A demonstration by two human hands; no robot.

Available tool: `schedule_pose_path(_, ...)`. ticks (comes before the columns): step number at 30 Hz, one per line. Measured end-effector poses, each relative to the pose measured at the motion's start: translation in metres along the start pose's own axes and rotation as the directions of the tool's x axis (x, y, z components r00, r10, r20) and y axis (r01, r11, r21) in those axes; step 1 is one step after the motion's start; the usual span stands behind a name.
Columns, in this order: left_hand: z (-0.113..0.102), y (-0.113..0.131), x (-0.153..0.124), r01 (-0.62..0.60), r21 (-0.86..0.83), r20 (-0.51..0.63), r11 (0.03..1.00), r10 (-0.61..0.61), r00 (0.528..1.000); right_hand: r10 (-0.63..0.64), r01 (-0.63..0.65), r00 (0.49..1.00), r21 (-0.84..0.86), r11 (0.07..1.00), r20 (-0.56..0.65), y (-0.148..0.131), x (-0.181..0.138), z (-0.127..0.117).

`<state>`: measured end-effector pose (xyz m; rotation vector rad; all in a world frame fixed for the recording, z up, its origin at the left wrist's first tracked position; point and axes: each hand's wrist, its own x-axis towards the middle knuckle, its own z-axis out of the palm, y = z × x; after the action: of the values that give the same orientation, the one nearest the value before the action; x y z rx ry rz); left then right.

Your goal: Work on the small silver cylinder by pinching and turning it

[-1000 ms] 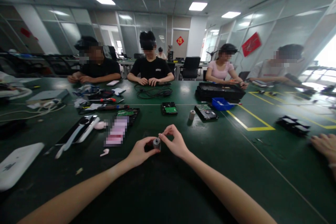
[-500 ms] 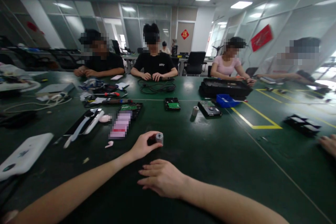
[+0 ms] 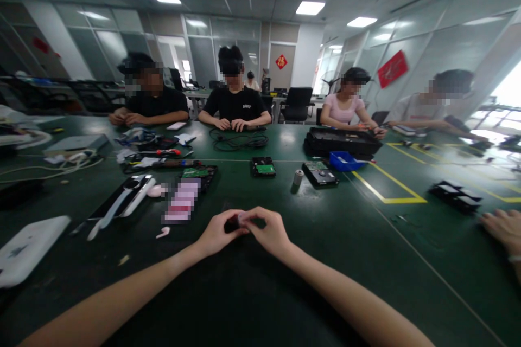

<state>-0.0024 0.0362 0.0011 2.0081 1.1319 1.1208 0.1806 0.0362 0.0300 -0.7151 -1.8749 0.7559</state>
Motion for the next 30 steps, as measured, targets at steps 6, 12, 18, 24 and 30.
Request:
schedule_pose_path(6, 0.002, -0.002, 0.000, 0.031, 0.012, -0.029, 0.999, -0.031, 0.999, 0.044, -0.045, 0.999, -0.031, 0.999, -0.026, 0.013, 0.019, 0.004)
schedule_pose_path(12, 0.002, -0.005, 0.000, 0.015, 0.035, -0.029, 0.999, -0.014, 0.999, -0.015, 0.023, 0.998, -0.119, 0.993, 0.060, 0.005, 0.018, -0.001)
schedule_pose_path(18, 0.002, -0.005, 0.000, 0.029, 0.026, -0.029, 0.999, -0.028, 0.999, -0.030, 0.038, 0.995, -0.080, 0.996, 0.090, 0.009, 0.020, 0.002)
schedule_pose_path(24, 0.003, -0.005, 0.000, 0.030, 0.003, -0.026, 1.000, -0.030, 0.999, 0.040, -0.045, 0.999, 0.148, 0.988, 0.032, 0.012, 0.017, 0.003)
schedule_pose_path(30, 0.003, -0.003, 0.001, 0.011, -0.006, -0.012, 1.000, -0.011, 1.000, 0.163, -0.158, 0.987, 0.225, 0.962, -0.005, 0.014, 0.017, 0.000)
